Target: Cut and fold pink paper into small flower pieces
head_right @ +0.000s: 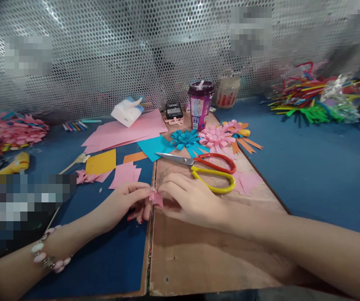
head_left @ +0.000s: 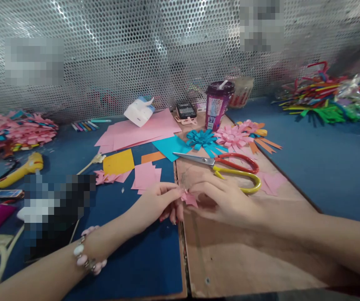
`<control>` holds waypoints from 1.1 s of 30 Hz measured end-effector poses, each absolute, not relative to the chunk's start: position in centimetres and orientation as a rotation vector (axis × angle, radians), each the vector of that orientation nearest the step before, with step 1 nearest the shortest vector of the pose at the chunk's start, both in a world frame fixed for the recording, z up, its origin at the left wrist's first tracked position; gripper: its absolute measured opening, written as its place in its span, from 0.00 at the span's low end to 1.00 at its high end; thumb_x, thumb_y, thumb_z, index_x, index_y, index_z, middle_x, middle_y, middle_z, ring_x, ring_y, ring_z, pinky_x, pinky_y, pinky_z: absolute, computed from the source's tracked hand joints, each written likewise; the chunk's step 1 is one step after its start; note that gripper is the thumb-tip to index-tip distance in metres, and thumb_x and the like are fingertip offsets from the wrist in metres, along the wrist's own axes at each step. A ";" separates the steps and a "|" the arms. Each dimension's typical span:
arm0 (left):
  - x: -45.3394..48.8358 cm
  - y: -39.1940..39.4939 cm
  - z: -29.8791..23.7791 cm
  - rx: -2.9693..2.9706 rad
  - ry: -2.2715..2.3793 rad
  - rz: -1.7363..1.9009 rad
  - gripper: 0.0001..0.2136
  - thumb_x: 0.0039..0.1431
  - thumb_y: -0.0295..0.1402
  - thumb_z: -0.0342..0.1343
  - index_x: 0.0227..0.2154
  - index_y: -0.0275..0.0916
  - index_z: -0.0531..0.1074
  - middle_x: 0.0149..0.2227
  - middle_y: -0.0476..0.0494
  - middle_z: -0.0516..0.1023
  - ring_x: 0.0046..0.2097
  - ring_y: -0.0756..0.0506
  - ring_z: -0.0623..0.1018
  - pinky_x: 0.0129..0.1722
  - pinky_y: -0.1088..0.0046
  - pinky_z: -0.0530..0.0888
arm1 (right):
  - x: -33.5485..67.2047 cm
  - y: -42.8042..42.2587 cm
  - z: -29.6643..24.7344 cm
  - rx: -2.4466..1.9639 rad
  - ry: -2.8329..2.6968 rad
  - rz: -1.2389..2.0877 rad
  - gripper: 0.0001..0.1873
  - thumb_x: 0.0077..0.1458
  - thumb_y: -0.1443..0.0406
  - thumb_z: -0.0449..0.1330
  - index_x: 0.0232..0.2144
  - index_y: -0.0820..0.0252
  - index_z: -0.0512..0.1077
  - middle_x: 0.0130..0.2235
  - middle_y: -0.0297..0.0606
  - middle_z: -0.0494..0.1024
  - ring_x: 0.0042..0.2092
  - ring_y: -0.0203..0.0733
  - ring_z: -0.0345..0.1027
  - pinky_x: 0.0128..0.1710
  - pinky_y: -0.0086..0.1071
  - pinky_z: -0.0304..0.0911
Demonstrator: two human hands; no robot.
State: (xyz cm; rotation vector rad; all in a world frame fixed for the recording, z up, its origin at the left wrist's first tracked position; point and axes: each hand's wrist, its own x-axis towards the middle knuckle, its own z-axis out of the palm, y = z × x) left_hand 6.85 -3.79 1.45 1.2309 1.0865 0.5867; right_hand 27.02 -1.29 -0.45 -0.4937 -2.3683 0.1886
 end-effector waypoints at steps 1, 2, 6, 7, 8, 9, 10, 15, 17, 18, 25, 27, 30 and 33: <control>6.8 -3.8 1.4 1.238 1.092 0.586 0.15 0.58 0.41 0.49 0.21 0.36 0.65 0.18 0.48 0.74 0.16 0.55 0.68 0.13 0.82 0.59 | 27.0 -1.4 -0.5 -0.499 -2.365 0.118 0.08 0.58 0.63 0.58 0.39 0.61 0.68 0.39 0.40 0.76 0.43 0.40 0.70 0.38 0.32 0.66; 6.8 -3.9 1.4 1.251 1.099 0.588 0.15 0.58 0.41 0.49 0.21 0.36 0.65 0.18 0.48 0.74 0.16 0.55 0.68 0.13 0.82 0.59 | 26.9 -1.6 -0.4 -0.507 -2.361 0.068 0.07 0.58 0.63 0.58 0.38 0.61 0.68 0.38 0.40 0.77 0.42 0.40 0.70 0.38 0.32 0.66; 6.9 -4.1 1.4 1.316 1.137 0.588 0.15 0.59 0.41 0.48 0.22 0.36 0.66 0.20 0.48 0.75 0.17 0.54 0.69 0.14 0.82 0.59 | 26.8 -2.2 -0.1 -0.551 -2.353 -0.043 0.06 0.57 0.64 0.58 0.36 0.62 0.69 0.36 0.40 0.78 0.39 0.39 0.72 0.34 0.30 0.65; 6.9 -4.1 1.4 1.330 1.151 0.586 0.16 0.59 0.41 0.48 0.22 0.36 0.66 0.20 0.48 0.75 0.17 0.54 0.69 0.14 0.82 0.58 | 26.7 -2.3 0.0 -0.557 -2.346 -0.064 0.05 0.57 0.64 0.58 0.35 0.62 0.69 0.36 0.40 0.78 0.38 0.39 0.72 0.33 0.30 0.64; 6.9 -4.2 1.4 1.342 1.163 0.580 0.16 0.59 0.42 0.48 0.22 0.36 0.67 0.20 0.47 0.75 0.17 0.54 0.69 0.14 0.82 0.58 | 26.7 -2.4 0.0 -0.560 -2.338 -0.082 0.04 0.57 0.65 0.58 0.34 0.61 0.69 0.35 0.39 0.78 0.38 0.39 0.72 0.32 0.30 0.63; 6.9 -4.2 1.4 1.353 1.172 0.573 0.16 0.59 0.42 0.48 0.22 0.36 0.67 0.20 0.47 0.75 0.17 0.54 0.69 0.14 0.82 0.58 | 26.7 -2.4 0.1 -0.559 -2.329 -0.100 0.04 0.57 0.66 0.58 0.33 0.61 0.69 0.34 0.38 0.78 0.37 0.38 0.72 0.31 0.29 0.63; 7.0 -4.3 1.4 1.362 1.180 0.567 0.17 0.60 0.43 0.47 0.22 0.36 0.67 0.21 0.47 0.75 0.17 0.54 0.69 0.14 0.81 0.58 | 26.7 -2.5 0.0 -0.553 -2.320 -0.120 0.03 0.57 0.66 0.58 0.33 0.61 0.69 0.33 0.38 0.77 0.35 0.37 0.71 0.30 0.29 0.62; 7.1 -4.8 1.4 1.469 1.199 0.616 0.16 0.62 0.45 0.46 0.34 0.36 0.71 0.20 0.51 0.72 0.18 0.54 0.67 0.16 0.80 0.60 | 26.7 -2.2 -0.1 -0.535 -2.298 -0.114 0.04 0.59 0.69 0.55 0.31 0.62 0.69 0.31 0.37 0.77 0.33 0.37 0.71 0.29 0.29 0.62; 7.1 -5.1 1.3 1.558 1.194 0.670 0.16 0.59 0.44 0.53 0.44 0.38 0.69 0.23 0.53 0.72 0.22 0.53 0.69 0.20 0.80 0.64 | 26.7 -2.1 -0.1 -0.544 -2.284 -0.009 0.04 0.58 0.71 0.55 0.32 0.62 0.69 0.31 0.38 0.77 0.34 0.37 0.71 0.30 0.29 0.63; 7.1 -5.2 1.3 1.601 1.191 0.690 0.18 0.57 0.43 0.56 0.47 0.39 0.68 0.25 0.53 0.73 0.24 0.53 0.70 0.22 0.79 0.66 | 26.7 -2.0 -0.2 -0.549 -2.270 0.053 0.04 0.58 0.71 0.55 0.32 0.62 0.69 0.31 0.37 0.77 0.34 0.37 0.71 0.30 0.29 0.63; 6.8 -5.0 0.8 1.781 1.255 0.758 0.11 0.57 0.37 0.56 0.41 0.39 0.71 0.27 0.51 0.73 0.26 0.52 0.70 0.26 0.76 0.67 | 26.7 -1.9 -0.3 -0.526 -2.253 0.304 0.04 0.56 0.72 0.54 0.33 0.62 0.69 0.31 0.37 0.76 0.34 0.36 0.69 0.32 0.29 0.65; 6.8 -5.0 0.9 1.819 1.266 0.756 0.10 0.57 0.36 0.56 0.41 0.39 0.71 0.27 0.51 0.72 0.26 0.52 0.69 0.26 0.76 0.66 | 26.7 -1.9 -0.4 -0.513 -2.279 0.293 0.04 0.57 0.71 0.54 0.33 0.61 0.69 0.31 0.38 0.75 0.34 0.36 0.69 0.32 0.30 0.65; 6.8 -5.0 1.0 1.849 1.276 0.738 0.10 0.58 0.35 0.55 0.41 0.39 0.72 0.25 0.52 0.71 0.26 0.52 0.69 0.26 0.76 0.66 | 26.7 -2.0 -0.5 -0.507 -2.317 0.262 0.05 0.57 0.71 0.54 0.32 0.62 0.69 0.31 0.39 0.75 0.34 0.36 0.69 0.31 0.30 0.65; 6.9 -5.2 0.8 1.908 1.304 0.729 0.10 0.57 0.35 0.56 0.42 0.40 0.72 0.24 0.53 0.69 0.25 0.52 0.68 0.26 0.76 0.66 | 26.7 -2.1 -0.5 -0.507 -2.346 0.233 0.06 0.56 0.71 0.53 0.31 0.62 0.69 0.31 0.40 0.75 0.34 0.37 0.69 0.32 0.30 0.66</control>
